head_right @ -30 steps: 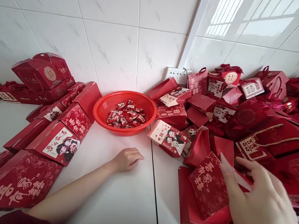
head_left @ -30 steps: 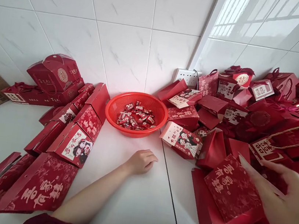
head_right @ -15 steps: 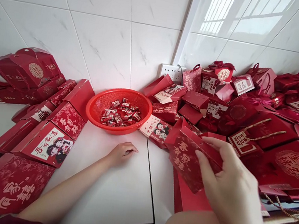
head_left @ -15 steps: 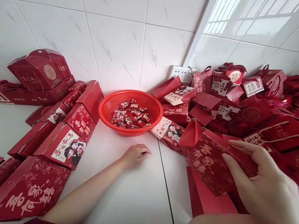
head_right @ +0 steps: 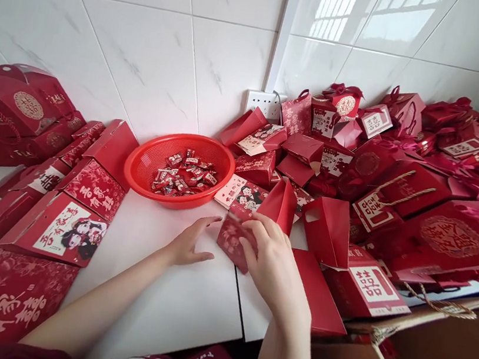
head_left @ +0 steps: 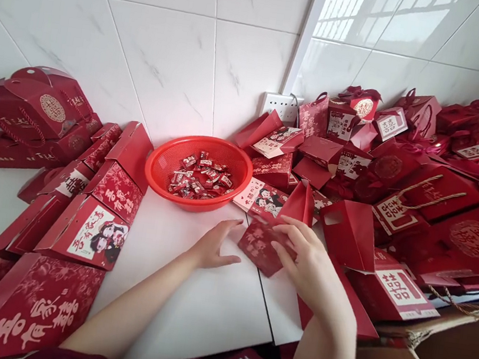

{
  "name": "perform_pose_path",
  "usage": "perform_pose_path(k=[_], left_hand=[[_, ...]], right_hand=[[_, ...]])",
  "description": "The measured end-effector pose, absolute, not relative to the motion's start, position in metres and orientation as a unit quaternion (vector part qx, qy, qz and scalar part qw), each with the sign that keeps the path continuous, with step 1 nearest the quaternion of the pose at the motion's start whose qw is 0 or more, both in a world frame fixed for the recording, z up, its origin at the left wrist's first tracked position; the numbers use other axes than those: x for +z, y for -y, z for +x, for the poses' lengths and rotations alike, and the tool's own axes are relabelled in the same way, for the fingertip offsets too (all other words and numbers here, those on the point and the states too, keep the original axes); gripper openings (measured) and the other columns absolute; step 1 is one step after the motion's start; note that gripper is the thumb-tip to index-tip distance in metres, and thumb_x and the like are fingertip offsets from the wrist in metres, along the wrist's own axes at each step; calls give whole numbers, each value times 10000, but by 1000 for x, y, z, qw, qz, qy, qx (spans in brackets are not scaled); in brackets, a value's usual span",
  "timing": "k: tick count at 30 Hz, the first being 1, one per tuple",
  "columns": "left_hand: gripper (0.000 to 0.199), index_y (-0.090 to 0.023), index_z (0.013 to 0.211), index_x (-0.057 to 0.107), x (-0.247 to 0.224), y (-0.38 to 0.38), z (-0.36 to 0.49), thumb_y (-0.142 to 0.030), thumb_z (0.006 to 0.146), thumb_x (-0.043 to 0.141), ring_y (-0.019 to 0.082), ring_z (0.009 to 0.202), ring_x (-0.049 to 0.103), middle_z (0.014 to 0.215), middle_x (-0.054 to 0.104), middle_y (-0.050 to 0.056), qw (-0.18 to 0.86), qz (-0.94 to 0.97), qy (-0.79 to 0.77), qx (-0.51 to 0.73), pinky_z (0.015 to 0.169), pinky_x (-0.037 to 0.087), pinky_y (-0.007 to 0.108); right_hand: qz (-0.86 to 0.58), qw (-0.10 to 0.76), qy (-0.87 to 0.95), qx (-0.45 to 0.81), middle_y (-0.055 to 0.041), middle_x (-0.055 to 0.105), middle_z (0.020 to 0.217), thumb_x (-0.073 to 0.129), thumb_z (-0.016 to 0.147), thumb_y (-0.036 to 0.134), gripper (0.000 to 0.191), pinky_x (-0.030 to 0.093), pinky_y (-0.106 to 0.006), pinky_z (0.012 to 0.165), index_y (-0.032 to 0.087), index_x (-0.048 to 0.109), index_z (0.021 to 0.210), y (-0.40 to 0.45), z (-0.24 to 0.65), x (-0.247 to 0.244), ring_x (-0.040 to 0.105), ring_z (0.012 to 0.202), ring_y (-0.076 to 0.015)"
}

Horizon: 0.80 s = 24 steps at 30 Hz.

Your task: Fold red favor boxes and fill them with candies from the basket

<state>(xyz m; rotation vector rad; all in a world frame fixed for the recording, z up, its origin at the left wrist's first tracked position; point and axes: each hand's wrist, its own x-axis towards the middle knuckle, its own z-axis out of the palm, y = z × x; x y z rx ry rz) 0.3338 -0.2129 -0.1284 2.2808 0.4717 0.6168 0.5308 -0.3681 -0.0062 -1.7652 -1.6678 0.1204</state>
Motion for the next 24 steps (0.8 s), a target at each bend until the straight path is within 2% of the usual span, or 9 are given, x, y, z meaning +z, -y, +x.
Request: perform_pose_path(k=[3, 7, 9, 13, 17, 21, 23, 24], left_hand=[[804, -199, 1457, 301, -127, 212, 336, -504, 804, 657, 292, 1361, 379, 1471, 401, 148, 345, 891, -189, 227, 1133, 325, 452], [762, -209, 1440, 324, -127, 216, 340, -479, 812, 659, 284, 1354, 394, 1458, 424, 135, 336, 893, -201, 221, 1137, 328, 445], [798, -204, 1463, 261, -132, 225, 345, -467, 820, 653, 290, 1370, 374, 1480, 384, 152, 327, 886, -224, 240, 1140, 322, 463], [919, -210, 1519, 40, -148, 248, 359, -407, 842, 631, 307, 1424, 283, 1545, 249, 180, 288, 856, -315, 292, 1143, 303, 497], [1154, -196, 1524, -81, -156, 262, 375, -514, 743, 707, 385, 1444, 194, 1580, 127, 215, 252, 865, -353, 254, 1137, 256, 572], [1312, -183, 1497, -210, -152, 273, 390, -634, 680, 712, 410, 1453, 132, 1582, 58, 246, 247, 860, -367, 253, 1134, 172, 633], [1328, -191, 1488, -240, -150, 279, 395, -641, 678, 711, 405, 1459, 107, 1582, 44, 250, 254, 862, -356, 256, 1129, 167, 640], [1329, -196, 1488, -242, -149, 281, 397, -638, 677, 714, 406, 1460, 97, 1582, 36, 250, 258, 864, -347, 258, 1127, 170, 640]], right_hand=[[-713, 345, 610, 20, -55, 521, 1354, 511, 936, 355, 223, 422, -453, 1025, 249, 570, 1123, 379, 547, -23, 498, 1233, -247], [-794, 281, 539, 0, -76, 552, 1315, 461, 929, 477, 343, 430, -526, 999, 249, 549, 1169, 413, 576, -46, 526, 1199, -296], [-837, 237, 493, 2, -107, 533, 1336, 424, 923, 535, 430, 416, -568, 998, 229, 534, 1204, 431, 587, -59, 503, 1223, -338], [-869, 219, 438, 65, -192, 471, 1376, 363, 912, 626, 606, 396, -525, 1057, 150, 504, 1261, 459, 591, -79, 428, 1311, -348], [-835, 155, 514, 117, -133, 393, 1476, 604, 796, 569, 681, 375, -492, 1096, 211, 450, 1354, 475, 584, -86, 372, 1364, -308], [-842, 88, 521, 105, -108, 360, 1510, 716, 689, 371, 741, 329, -660, 1049, 276, 460, 1378, 479, 581, -95, 348, 1363, -373], [-857, 93, 500, 84, -140, 356, 1504, 714, 698, 405, 744, 355, -693, 999, 251, 465, 1382, 474, 581, -100, 341, 1353, -410], [-854, 113, 501, 80, -152, 367, 1493, 708, 714, 442, 736, 378, -667, 999, 233, 468, 1378, 470, 580, -102, 346, 1349, -406]])
